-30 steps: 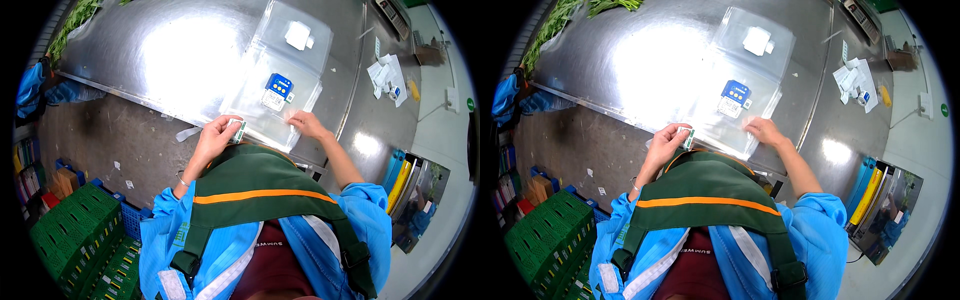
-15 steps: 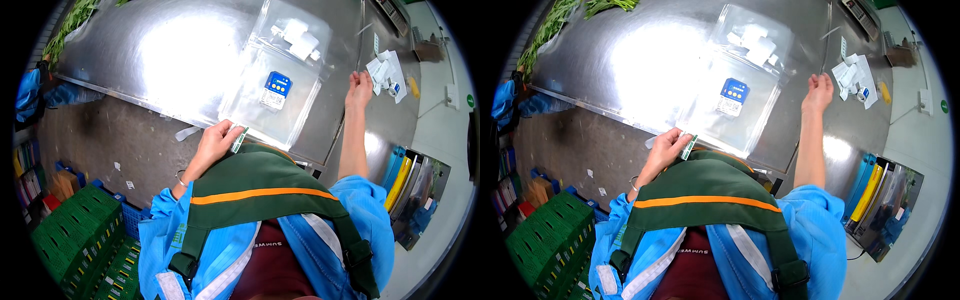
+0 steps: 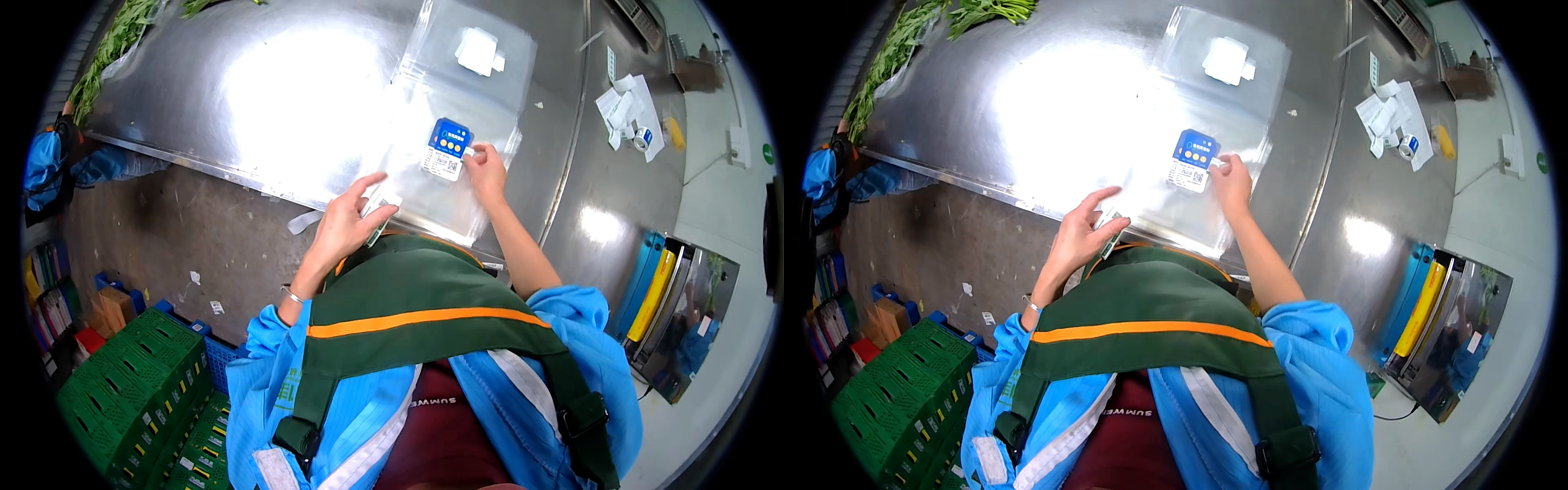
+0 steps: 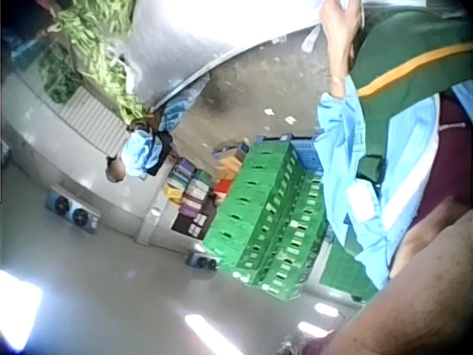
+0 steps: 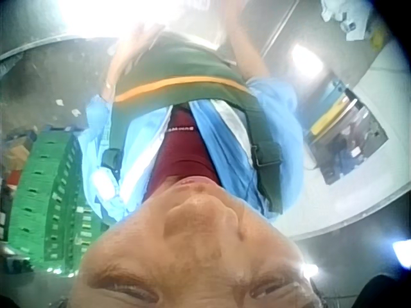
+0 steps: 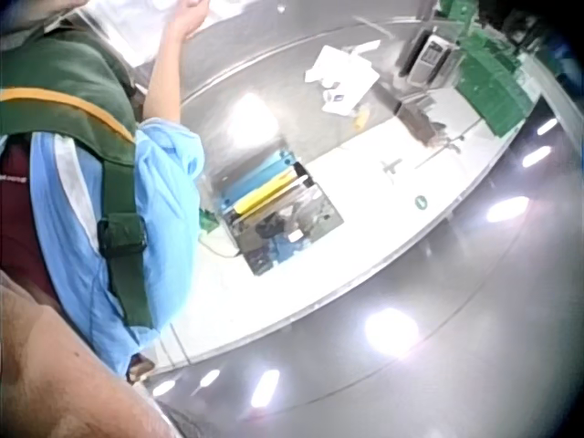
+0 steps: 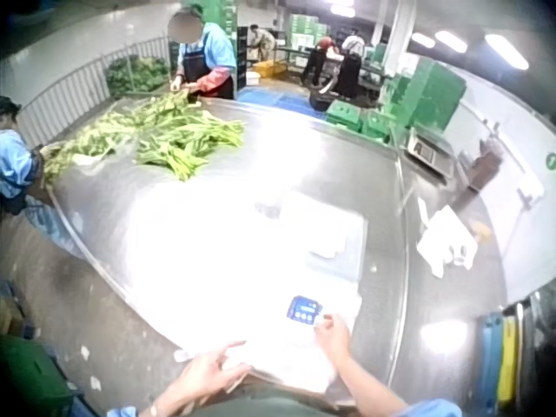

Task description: The person prepares plastic bags on a metal table by applying labels and placing small white items inside them by hand.

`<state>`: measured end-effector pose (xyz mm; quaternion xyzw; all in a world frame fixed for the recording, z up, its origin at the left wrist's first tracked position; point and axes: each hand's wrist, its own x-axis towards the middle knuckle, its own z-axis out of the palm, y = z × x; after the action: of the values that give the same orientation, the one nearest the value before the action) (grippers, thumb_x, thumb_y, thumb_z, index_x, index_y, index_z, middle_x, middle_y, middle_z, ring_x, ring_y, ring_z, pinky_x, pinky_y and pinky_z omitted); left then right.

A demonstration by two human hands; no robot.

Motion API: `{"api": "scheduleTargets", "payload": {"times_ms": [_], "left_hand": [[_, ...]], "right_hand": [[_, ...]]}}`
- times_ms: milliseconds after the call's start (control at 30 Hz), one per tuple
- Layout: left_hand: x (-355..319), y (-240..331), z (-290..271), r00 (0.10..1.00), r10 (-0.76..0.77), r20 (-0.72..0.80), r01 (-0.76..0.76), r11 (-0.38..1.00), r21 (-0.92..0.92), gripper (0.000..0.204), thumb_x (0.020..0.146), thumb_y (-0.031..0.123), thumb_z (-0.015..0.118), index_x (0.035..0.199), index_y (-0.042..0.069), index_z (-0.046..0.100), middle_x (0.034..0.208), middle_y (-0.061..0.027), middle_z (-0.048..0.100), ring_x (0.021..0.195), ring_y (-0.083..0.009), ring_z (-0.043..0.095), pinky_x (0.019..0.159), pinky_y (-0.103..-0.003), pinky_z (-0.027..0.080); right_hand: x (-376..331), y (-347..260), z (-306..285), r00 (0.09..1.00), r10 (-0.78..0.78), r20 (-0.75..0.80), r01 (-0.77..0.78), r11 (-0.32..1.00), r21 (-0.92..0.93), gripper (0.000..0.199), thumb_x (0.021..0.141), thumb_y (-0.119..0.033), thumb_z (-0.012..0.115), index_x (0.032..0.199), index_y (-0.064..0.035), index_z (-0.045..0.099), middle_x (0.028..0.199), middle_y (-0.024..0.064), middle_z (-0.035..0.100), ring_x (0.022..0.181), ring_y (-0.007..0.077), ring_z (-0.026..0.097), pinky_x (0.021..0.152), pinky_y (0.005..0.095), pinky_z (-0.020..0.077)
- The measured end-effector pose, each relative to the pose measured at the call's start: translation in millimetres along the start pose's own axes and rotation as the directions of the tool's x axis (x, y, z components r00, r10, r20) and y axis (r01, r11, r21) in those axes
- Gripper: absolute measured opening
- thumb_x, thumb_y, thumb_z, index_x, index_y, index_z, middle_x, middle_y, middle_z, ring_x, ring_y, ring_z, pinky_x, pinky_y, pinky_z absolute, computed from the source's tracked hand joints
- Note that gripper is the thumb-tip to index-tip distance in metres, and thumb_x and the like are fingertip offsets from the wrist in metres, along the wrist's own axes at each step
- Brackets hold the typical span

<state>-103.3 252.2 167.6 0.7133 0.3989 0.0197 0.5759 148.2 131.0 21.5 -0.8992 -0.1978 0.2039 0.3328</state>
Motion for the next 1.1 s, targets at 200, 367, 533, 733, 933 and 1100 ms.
{"api": "scheduleTargets", "payload": {"times_ms": [200, 367, 533, 733, 933, 1100], "left_hand": [[1.1, -35.4, -8.9, 0.996, 0.046, -0.082, -0.076, 0.912, -0.402, 0.033, 0.088, 0.014, 0.059, 0.118, 0.002, 0.053, 0.101, -0.0082, 0.062, 0.088, -0.0121, 0.061, 0.077, -0.026, 0.048], [2.1, -21.0, -3.6, 0.993, 0.083, 0.079, -0.031, 0.861, -0.508, 0.031, 0.092, 0.011, 0.053, 0.119, -0.004, 0.049, 0.103, -0.0115, 0.062, 0.095, -0.0169, 0.061, 0.079, -0.028, 0.049], [-2.5, -16.7, 7.3, 0.998, -0.034, 0.050, 0.056, 0.833, -0.551, 0.018, 0.091, 0.014, 0.056, 0.101, -0.002, 0.056, 0.078, -0.0059, 0.065, 0.065, -0.0082, 0.059, 0.061, -0.023, 0.047], [-2.8, -19.8, 18.2, 0.996, 0.039, -0.074, -0.040, 0.999, -0.012, 0.024, 0.083, 0.023, 0.067, 0.078, 0.000, 0.061, 0.060, -0.0005, 0.056, 0.056, -0.0046, 0.043, 0.050, -0.024, 0.037], [2.7, -6.4, 20.9, 0.993, 0.117, 0.034, -0.122, 0.977, 0.177, 0.028, 0.082, 0.027, 0.067, 0.090, 0.001, 0.062, 0.064, -0.0162, 0.058, 0.052, -0.0238, 0.054, 0.052, -0.036, 0.043], [0.6, -21.2, 17.7, 0.994, 0.082, -0.069, -0.072, 0.988, 0.137, 0.031, 0.084, 0.024, 0.065, 0.104, 0.001, 0.058, 0.060, -0.0058, 0.054, 0.053, -0.0101, 0.044, 0.050, -0.027, 0.038]], "right_hand": [[-5.1, 6.7, -49.5, 0.945, -0.218, 0.244, 0.195, 0.974, 0.115, 0.044, 0.073, -0.023, 0.070, 0.113, -0.0141, 0.055, 0.100, 0.0094, 0.049, 0.092, 0.0235, 0.051, 0.083, 0.0382, 0.0408], [-21.5, 34.5, -52.4, 0.625, -0.343, 0.702, 0.658, 0.714, -0.237, 0.029, 0.072, -0.034, 0.071, 0.096, -0.0183, 0.065, 0.095, 0.0084, 0.056, 0.097, 0.0239, 0.051, 0.091, 0.0429, 0.0317], [22.2, 10.8, -74.9, 0.879, -0.054, 0.474, 0.031, 0.998, 0.056, 0.016, 0.085, -0.025, 0.063, 0.089, -0.0095, 0.066, 0.086, 0.0019, 0.063, 0.082, 0.0141, 0.059, 0.076, 0.0280, 0.0455], [16.6, -64.5, -89.5, 0.976, -0.044, -0.213, 0.183, 0.696, 0.694, 0.018, 0.086, -0.015, 0.062, 0.099, -0.0033, 0.062, 0.096, 0.0053, 0.063, 0.083, 0.0131, 0.058, 0.082, 0.0288, 0.0455], [-53.1, -86.7, -30.0, 0.908, -0.011, 0.418, -0.224, 0.831, 0.509, 0.022, 0.079, -0.017, 0.068, 0.095, -0.0022, 0.066, 0.077, 0.0044, 0.063, 0.077, 0.0104, 0.056, 0.073, 0.0259, 0.0442], [2.0, -3.4, -8.6, 0.981, 0.180, 0.075, -0.195, 0.925, 0.325, 0.036, 0.077, -0.016, 0.069, 0.109, -0.0020, 0.059, 0.085, 0.0083, 0.057, 0.081, 0.0159, 0.054, 0.073, 0.0285, 0.0449]]}}
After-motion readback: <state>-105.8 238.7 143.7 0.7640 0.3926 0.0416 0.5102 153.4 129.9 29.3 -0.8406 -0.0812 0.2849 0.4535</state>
